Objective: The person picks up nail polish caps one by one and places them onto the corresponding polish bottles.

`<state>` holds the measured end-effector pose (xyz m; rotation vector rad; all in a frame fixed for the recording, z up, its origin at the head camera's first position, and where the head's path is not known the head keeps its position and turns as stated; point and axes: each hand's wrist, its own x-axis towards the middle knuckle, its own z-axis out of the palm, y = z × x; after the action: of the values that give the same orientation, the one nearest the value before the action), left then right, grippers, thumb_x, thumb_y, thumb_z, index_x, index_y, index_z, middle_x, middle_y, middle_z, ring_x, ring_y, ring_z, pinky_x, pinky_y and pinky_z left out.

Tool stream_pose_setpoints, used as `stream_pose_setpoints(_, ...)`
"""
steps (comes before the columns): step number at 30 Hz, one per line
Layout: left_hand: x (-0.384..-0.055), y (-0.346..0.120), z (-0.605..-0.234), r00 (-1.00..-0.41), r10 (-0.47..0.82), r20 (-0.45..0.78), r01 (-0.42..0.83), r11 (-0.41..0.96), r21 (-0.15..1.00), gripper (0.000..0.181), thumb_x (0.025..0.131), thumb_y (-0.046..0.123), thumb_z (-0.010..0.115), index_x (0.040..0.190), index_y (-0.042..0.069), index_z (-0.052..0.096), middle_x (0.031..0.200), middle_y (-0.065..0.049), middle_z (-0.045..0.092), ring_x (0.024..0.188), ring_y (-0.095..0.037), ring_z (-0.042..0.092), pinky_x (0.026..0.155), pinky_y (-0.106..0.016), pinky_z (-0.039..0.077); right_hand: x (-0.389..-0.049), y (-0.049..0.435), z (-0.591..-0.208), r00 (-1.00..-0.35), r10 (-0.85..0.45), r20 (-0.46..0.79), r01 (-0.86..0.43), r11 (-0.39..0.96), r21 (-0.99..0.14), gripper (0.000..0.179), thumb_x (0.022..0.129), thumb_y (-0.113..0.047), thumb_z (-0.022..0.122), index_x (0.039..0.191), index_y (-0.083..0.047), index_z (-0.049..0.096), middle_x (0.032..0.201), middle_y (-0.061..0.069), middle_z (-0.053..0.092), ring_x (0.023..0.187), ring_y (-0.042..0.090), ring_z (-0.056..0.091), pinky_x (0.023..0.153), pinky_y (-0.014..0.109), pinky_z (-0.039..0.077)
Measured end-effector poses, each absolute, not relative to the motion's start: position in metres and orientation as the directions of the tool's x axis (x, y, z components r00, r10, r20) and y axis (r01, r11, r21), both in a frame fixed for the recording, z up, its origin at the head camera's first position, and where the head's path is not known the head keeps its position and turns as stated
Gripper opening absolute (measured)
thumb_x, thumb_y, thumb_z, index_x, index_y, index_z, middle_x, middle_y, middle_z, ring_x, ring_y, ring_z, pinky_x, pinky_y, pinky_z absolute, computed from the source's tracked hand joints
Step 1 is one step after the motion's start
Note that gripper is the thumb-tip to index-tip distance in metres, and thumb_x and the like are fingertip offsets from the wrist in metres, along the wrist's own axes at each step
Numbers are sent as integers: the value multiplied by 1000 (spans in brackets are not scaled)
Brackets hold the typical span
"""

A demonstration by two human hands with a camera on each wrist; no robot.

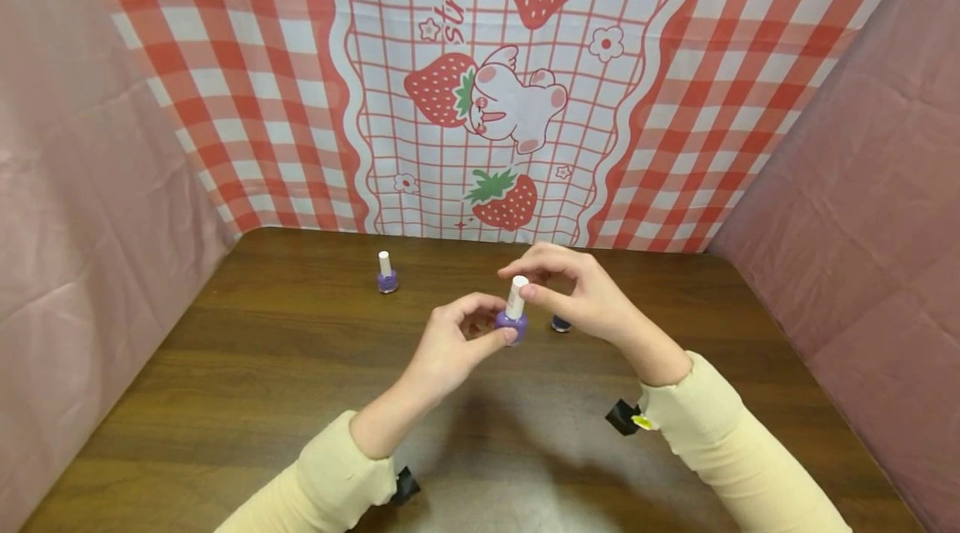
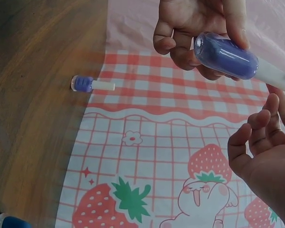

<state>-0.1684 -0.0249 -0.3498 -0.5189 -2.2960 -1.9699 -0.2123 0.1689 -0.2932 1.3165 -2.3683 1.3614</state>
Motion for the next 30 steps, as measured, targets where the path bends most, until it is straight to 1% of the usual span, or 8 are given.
stream_pose_setpoints(5, -168, -25, -349, -941, 210, 264, 293, 121, 948, 24, 81, 13, 74, 103, 7, 67, 95, -7, 69, 77, -15, 59, 68, -27, 49, -211, 169, -292, -581, -666, 467, -728, 170, -664, 25, 94, -13, 57, 116, -8, 66, 101, 3, 60, 91, 16, 52, 74, 32, 46)
stream_pose_setpoints(9, -168, -24, -349, -939, 212, 270, 298, 116, 947, 24, 81, 12, 74, 103, 7, 67, 95, -7, 69, 78, -15, 59, 68, -27, 49, -212, 169, -293, -563, -681, 469, -727, 138, -672, 24, 95, -12, 55, 113, -4, 66, 101, 5, 60, 92, 17, 52, 75, 34, 46)
stream_pose_setpoints(13, -168, -23, -349, -936, 215, 279, 307, 110, 946, 25, 81, 11, 74, 104, 6, 67, 95, -8, 69, 78, -14, 60, 68, -26, 49, -212, 170, -293, -562, -673, 482, -732, 132, -669, 21, 94, -14, 56, 108, -4, 68, 100, 4, 62, 90, 17, 54, 74, 31, 47)
stream_pose_setpoints(16, -167, -23, -349, -935, 217, 282, 309, 105, 945, 25, 81, 11, 74, 104, 6, 67, 96, -9, 69, 78, -14, 60, 68, -26, 49, -212, 171, -293, -564, -665, 489, -734, 132, -666, 19, 94, -15, 57, 106, -7, 69, 99, 1, 63, 89, 17, 55, 74, 30, 47)
stream_pose_setpoints(21, -167, -24, -350, -934, 219, 282, 310, 111, 944, 25, 81, 12, 74, 105, 7, 67, 95, -9, 69, 78, -14, 59, 68, -26, 49, -212, 170, -293, -567, -661, 491, -735, 136, -665, 16, 93, -15, 59, 104, -11, 70, 97, 2, 63, 88, 17, 56, 74, 29, 47)
stream_pose_setpoints(30, -167, -25, -350, -937, 217, 275, 305, 121, 945, 25, 81, 13, 74, 104, 7, 67, 96, -7, 69, 79, -14, 59, 69, -26, 49, -212, 169, -294, -571, -647, 505, -745, 151, -650, 11, 91, -12, 63, 99, -13, 71, 95, -1, 65, 84, 15, 57, 71, 30, 48)
